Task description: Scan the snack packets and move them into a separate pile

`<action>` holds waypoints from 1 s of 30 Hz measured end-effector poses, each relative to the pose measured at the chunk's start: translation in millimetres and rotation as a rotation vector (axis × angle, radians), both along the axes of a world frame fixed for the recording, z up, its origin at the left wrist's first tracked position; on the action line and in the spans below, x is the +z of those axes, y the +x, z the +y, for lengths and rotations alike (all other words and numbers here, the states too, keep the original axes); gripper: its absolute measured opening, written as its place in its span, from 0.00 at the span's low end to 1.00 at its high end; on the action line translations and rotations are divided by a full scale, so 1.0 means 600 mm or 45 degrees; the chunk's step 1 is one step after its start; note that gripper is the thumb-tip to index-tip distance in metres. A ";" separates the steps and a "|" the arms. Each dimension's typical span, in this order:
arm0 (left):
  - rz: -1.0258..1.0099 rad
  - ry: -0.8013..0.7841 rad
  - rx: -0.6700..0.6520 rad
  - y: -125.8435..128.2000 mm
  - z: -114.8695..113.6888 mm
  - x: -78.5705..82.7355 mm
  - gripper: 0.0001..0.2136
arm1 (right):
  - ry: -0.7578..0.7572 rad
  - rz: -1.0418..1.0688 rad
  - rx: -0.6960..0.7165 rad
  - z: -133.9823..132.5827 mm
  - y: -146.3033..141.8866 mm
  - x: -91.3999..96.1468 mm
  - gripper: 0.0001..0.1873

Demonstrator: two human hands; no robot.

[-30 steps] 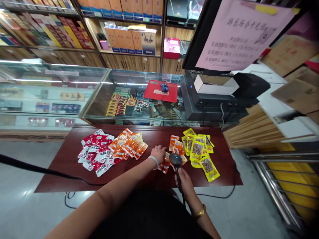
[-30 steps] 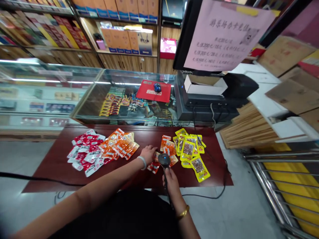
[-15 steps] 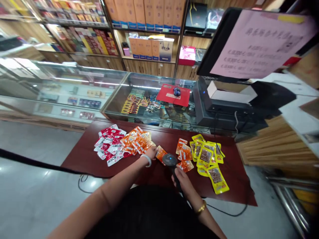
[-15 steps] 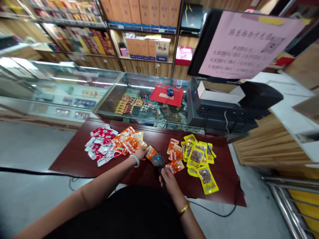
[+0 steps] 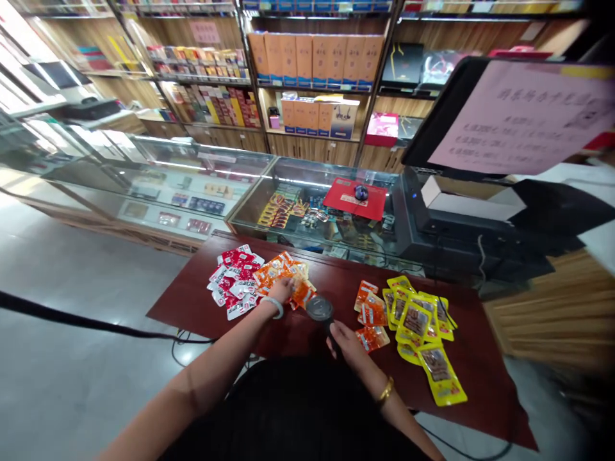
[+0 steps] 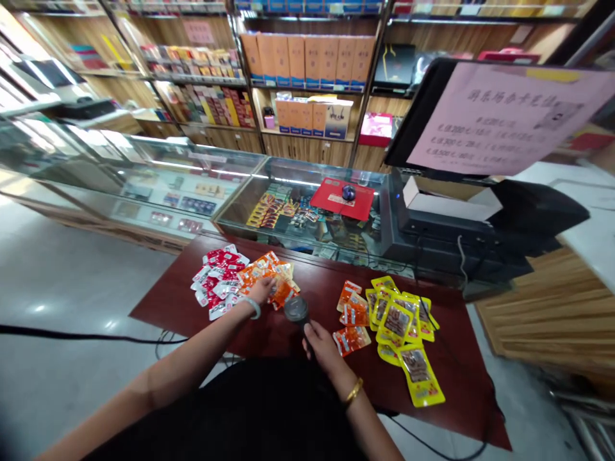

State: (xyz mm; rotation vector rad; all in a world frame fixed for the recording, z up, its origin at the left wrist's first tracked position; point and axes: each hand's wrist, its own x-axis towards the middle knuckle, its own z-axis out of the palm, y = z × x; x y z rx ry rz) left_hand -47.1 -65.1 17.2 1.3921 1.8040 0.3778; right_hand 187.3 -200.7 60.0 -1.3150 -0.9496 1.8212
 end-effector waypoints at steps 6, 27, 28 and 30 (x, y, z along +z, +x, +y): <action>0.551 0.511 -0.029 0.030 0.024 0.052 0.22 | -0.113 0.004 -0.260 -0.033 0.034 -0.025 0.28; 0.108 -0.126 -0.659 0.350 -0.005 -0.052 0.07 | -0.302 -0.030 -0.631 -0.126 0.163 -0.048 0.32; 0.094 -0.128 -0.619 0.327 -0.006 -0.051 0.07 | -0.287 -0.032 -0.641 -0.119 0.163 -0.050 0.31; 0.059 -0.125 -0.527 0.281 -0.009 -0.048 0.07 | -0.226 -0.043 -0.636 -0.103 0.160 -0.052 0.30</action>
